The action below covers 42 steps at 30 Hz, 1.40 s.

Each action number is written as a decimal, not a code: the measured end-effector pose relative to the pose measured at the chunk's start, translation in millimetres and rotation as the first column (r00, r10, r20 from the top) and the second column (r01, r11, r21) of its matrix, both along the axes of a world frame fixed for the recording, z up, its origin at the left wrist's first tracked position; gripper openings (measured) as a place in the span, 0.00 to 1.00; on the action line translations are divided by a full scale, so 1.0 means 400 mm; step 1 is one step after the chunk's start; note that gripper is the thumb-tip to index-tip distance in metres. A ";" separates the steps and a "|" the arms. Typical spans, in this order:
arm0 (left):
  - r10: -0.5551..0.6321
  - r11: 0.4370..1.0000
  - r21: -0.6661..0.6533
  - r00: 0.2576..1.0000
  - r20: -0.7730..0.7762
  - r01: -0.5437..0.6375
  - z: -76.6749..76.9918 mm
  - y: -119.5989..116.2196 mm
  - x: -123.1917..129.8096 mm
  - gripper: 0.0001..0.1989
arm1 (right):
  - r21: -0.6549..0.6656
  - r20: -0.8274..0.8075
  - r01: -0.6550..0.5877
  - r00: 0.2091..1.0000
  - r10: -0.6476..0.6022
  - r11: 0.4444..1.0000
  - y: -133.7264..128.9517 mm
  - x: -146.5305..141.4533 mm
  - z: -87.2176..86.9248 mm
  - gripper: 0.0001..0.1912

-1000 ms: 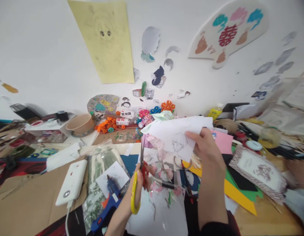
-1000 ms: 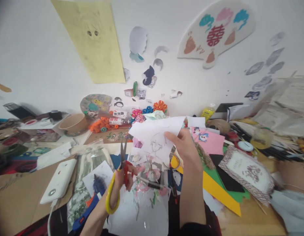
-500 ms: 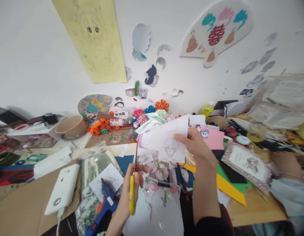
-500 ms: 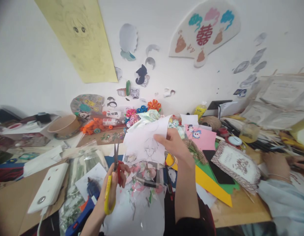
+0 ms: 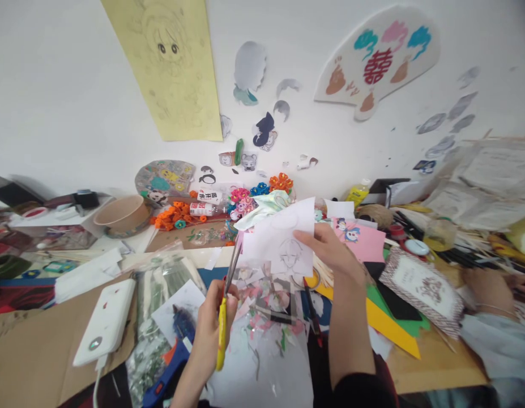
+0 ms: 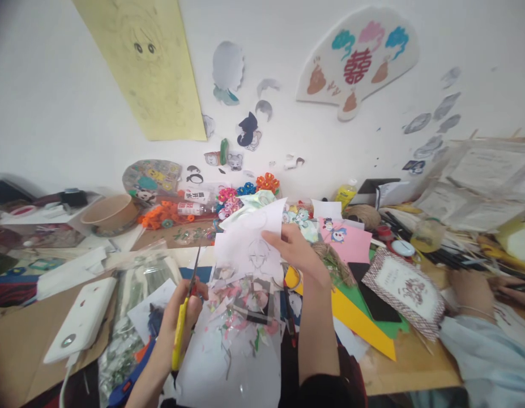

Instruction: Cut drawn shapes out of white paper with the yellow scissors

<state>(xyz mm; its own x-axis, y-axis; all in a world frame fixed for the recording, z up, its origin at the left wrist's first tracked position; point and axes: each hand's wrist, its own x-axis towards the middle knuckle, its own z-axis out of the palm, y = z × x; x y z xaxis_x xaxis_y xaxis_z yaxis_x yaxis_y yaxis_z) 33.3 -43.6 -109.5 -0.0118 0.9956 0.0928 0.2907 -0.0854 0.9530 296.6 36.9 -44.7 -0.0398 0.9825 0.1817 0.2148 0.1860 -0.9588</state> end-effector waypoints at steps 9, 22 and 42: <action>-0.151 0.988 -0.002 0.953 -0.264 0.156 -0.007 -0.008 -0.098 0.12 | -0.021 -0.020 -0.021 1.000 0.021 1.000 0.003 -0.004 -0.011 0.18; -0.218 0.971 -0.184 0.880 -0.422 0.152 0.012 -0.021 -0.077 0.19 | -0.023 -0.187 0.050 0.981 -0.054 0.998 -0.005 -0.016 -0.006 0.15; -0.258 0.961 -0.205 0.857 -0.447 0.183 0.050 0.006 -0.042 0.12 | 0.040 -0.486 -0.001 0.874 0.020 0.999 0.013 -0.069 -0.013 0.14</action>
